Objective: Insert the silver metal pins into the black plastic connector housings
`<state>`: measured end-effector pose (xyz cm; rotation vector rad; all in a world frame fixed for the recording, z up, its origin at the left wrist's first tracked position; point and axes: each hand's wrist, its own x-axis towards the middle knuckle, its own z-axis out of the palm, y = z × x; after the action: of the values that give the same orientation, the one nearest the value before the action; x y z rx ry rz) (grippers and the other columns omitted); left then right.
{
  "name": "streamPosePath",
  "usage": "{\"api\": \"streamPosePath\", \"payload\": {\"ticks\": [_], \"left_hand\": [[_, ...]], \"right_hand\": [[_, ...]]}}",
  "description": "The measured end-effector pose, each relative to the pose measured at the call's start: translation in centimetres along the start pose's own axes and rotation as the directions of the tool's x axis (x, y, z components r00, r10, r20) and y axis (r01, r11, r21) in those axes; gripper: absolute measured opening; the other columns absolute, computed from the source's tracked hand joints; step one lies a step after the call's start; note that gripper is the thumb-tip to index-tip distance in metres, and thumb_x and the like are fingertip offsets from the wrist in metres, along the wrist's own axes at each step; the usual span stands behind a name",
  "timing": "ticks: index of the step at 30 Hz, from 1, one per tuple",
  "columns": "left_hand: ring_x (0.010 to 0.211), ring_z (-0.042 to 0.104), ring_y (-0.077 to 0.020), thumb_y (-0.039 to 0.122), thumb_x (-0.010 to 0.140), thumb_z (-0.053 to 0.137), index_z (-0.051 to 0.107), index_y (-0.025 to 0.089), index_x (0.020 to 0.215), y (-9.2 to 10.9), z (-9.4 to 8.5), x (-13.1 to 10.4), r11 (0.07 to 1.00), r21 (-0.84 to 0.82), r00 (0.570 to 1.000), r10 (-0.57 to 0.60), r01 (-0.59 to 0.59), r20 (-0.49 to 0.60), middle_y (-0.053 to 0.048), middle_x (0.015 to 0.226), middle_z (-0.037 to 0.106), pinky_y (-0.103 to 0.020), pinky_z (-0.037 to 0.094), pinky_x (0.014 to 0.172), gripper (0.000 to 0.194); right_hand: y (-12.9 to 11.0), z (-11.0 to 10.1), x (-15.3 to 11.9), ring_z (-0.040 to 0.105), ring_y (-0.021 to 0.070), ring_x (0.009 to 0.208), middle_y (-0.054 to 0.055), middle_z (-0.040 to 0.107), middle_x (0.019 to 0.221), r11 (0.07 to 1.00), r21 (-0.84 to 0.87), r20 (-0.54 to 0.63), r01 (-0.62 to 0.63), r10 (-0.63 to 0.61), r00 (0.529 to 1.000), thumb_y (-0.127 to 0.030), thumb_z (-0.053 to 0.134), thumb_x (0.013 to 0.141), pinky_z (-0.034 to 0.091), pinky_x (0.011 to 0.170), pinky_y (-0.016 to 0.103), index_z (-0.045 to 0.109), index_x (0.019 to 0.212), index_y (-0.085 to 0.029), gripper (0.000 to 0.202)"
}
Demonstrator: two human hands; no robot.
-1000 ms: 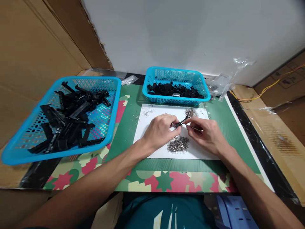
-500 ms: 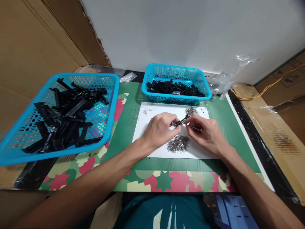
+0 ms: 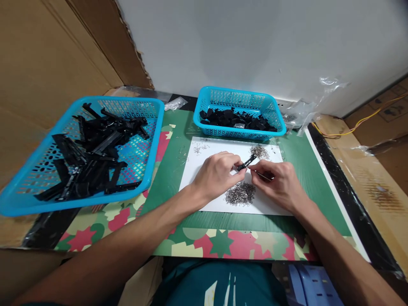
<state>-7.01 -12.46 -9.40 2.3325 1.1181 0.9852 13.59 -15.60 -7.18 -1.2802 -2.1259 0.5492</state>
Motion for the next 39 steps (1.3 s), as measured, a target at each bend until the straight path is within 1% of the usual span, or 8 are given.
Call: {"api": "streamPosePath", "payload": {"ticks": [4,8,14,20,28,33,36,39], "left_hand": [[0.071,0.062,-0.0164,0.020,0.088,0.070,0.072,0.015,0.085,0.1,0.0,0.1,0.999,0.025,1.000,0.022,-0.022,0.010,-0.003,0.076,0.070,-0.030,0.048,0.066,0.007],[0.070,0.062,-0.0156,0.017,0.085,0.072,0.070,0.015,0.081,0.1,-0.1,0.2,1.000,-0.010,1.000,0.009,-0.009,-0.015,-0.003,0.076,0.069,-0.029,0.048,0.065,0.005],[0.069,0.062,-0.0150,0.019,0.088,0.070,0.069,0.016,0.083,0.1,-0.3,0.0,0.999,-0.003,0.999,0.037,-0.037,-0.026,-0.002,0.076,0.068,-0.029,0.049,0.065,0.006],[0.073,0.064,-0.0165,0.019,0.090,0.068,0.070,0.016,0.086,0.1,-0.3,0.0,0.995,0.034,0.996,0.091,-0.090,-0.014,-0.003,0.077,0.069,-0.031,0.050,0.067,0.005],[0.082,0.066,-0.0194,0.014,0.093,0.067,0.072,0.014,0.094,0.0,-0.3,0.0,0.982,0.046,0.983,0.180,-0.181,0.028,-0.005,0.086,0.074,-0.034,0.053,0.073,0.005],[0.086,0.068,-0.0204,0.017,0.095,0.068,0.073,0.014,0.097,-0.1,-0.3,0.0,0.980,0.036,0.980,0.193,-0.194,0.047,-0.006,0.090,0.076,-0.035,0.054,0.076,0.006],[0.085,0.068,-0.0201,0.018,0.095,0.069,0.073,0.015,0.097,-0.1,-0.4,-0.1,0.978,0.039,0.977,0.204,-0.207,0.057,-0.006,0.091,0.077,-0.035,0.054,0.077,0.005],[0.086,0.067,-0.0198,0.018,0.096,0.068,0.073,0.015,0.097,0.0,-0.4,-0.1,0.975,0.049,0.974,0.213,-0.217,0.074,-0.006,0.092,0.077,-0.035,0.053,0.077,0.006]], "right_hand": [[-0.2,0.4,0.1,0.038,0.0095,0.052,-0.004,0.048,0.057,0.999,-0.035,-0.019,-0.012,0.011,1.000,-0.018,0.058,0.091,0.036,0.052,0.027,0.072,0.080,-0.017,0.017],[-0.4,0.1,0.2,0.043,0.0092,0.051,-0.004,0.054,0.058,0.999,-0.001,-0.014,-0.038,0.038,0.999,-0.017,0.060,0.090,0.039,0.053,0.026,0.072,0.088,-0.017,0.012],[0.7,-1.0,0.4,0.051,0.0117,0.052,-0.003,0.064,0.063,0.997,0.011,-0.173,-0.082,0.082,0.981,-0.029,0.065,0.096,0.044,0.056,0.028,0.075,0.108,-0.019,0.018],[1.4,-1.2,0.7,0.071,0.0183,0.075,0.006,0.079,0.095,1.000,0.000,-0.165,-0.021,0.021,0.986,-0.026,0.061,0.102,0.054,0.069,0.033,0.077,0.102,-0.022,0.016],[1.4,-1.2,1.1,0.067,0.0229,0.092,0.010,0.068,0.100,0.990,-0.117,-0.212,0.078,-0.101,0.972,-0.020,0.053,0.105,0.056,0.083,0.039,0.073,0.105,-0.019,0.020],[1.9,-1.5,1.1,0.064,0.0261,0.095,0.009,0.071,0.097,0.967,-0.219,-0.213,0.134,-0.181,0.960,-0.019,0.058,0.103,0.055,0.083,0.042,0.075,0.101,-0.021,0.017],[1.7,-1.6,0.9,0.068,0.0234,0.089,0.007,0.076,0.093,0.984,-0.127,-0.294,0.128,-0.161,0.942,-0.017,0.065,0.099,0.057,0.079,0.040,0.076,0.094,-0.022,0.013],[1.1,-1.1,0.8,0.074,0.0193,0.081,0.004,0.078,0.091,0.985,0.169,-0.376,0.026,0.040,0.926,-0.019,0.069,0.097,0.061,0.077,0.036,0.074,0.095,-0.021,0.006]]}}
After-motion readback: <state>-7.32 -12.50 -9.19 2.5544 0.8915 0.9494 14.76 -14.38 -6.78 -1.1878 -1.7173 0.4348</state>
